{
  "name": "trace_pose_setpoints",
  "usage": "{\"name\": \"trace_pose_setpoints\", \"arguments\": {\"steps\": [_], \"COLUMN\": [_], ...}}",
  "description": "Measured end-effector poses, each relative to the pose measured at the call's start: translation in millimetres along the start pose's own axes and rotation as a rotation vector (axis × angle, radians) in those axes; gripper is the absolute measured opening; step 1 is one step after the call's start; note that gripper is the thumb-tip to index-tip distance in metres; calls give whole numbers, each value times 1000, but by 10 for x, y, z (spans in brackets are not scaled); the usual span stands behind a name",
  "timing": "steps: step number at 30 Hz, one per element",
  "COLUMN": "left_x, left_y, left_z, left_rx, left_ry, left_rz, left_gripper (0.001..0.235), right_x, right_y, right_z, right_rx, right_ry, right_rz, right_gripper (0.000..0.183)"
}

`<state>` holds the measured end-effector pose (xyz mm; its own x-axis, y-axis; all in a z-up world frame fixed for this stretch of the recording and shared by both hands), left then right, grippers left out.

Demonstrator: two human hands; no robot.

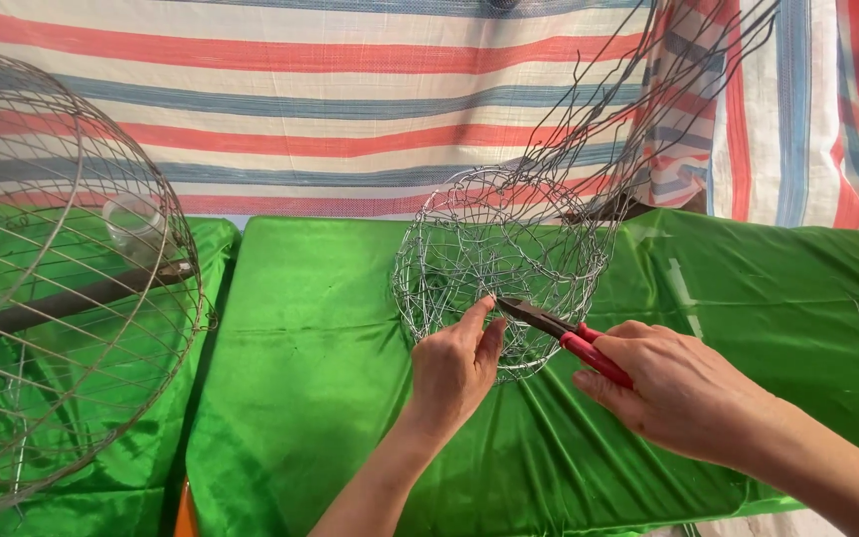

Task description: The person is using wire cutters to trim and shape a wire mesh birdcage on a green surface.

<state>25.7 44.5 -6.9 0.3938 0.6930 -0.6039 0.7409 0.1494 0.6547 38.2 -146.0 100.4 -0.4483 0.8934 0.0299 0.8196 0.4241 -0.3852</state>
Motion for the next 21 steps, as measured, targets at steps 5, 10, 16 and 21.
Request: {"name": "trace_pose_setpoints", "arguments": {"steps": [5, 10, 16, 21], "left_x": [-37, -65, -57, -41], "left_y": [-17, -30, -54, -63], "left_z": [-20, -33, -37, -13], "left_rx": [11, 25, 48, 40], "left_ry": [-11, -36, -72, -62], "left_rz": [9, 9, 9, 3], "left_gripper": [34, 32, 29, 31], "right_x": [-8, 2, -94, -143], "right_y": [62, 117, 140, 118], "right_z": [-46, -97, -75, -98], "right_rx": [58, 130, 102, 92], "right_ry": [34, 110, 187, 192], "right_rz": [14, 28, 22, 32], "right_gripper": [46, 50, 50, 50]}}
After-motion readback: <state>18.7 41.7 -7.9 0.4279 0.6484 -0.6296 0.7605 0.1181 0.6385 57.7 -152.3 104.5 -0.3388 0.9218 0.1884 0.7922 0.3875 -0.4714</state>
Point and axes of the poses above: each hand's wrist, its own y-axis towards the middle knuckle, its own z-axis out of the palm, x = y × z, the point moved 5 cm from there along y, towards the middle knuckle, and after that the axes turned 4 degrees about -z, right-handed, at the moved point
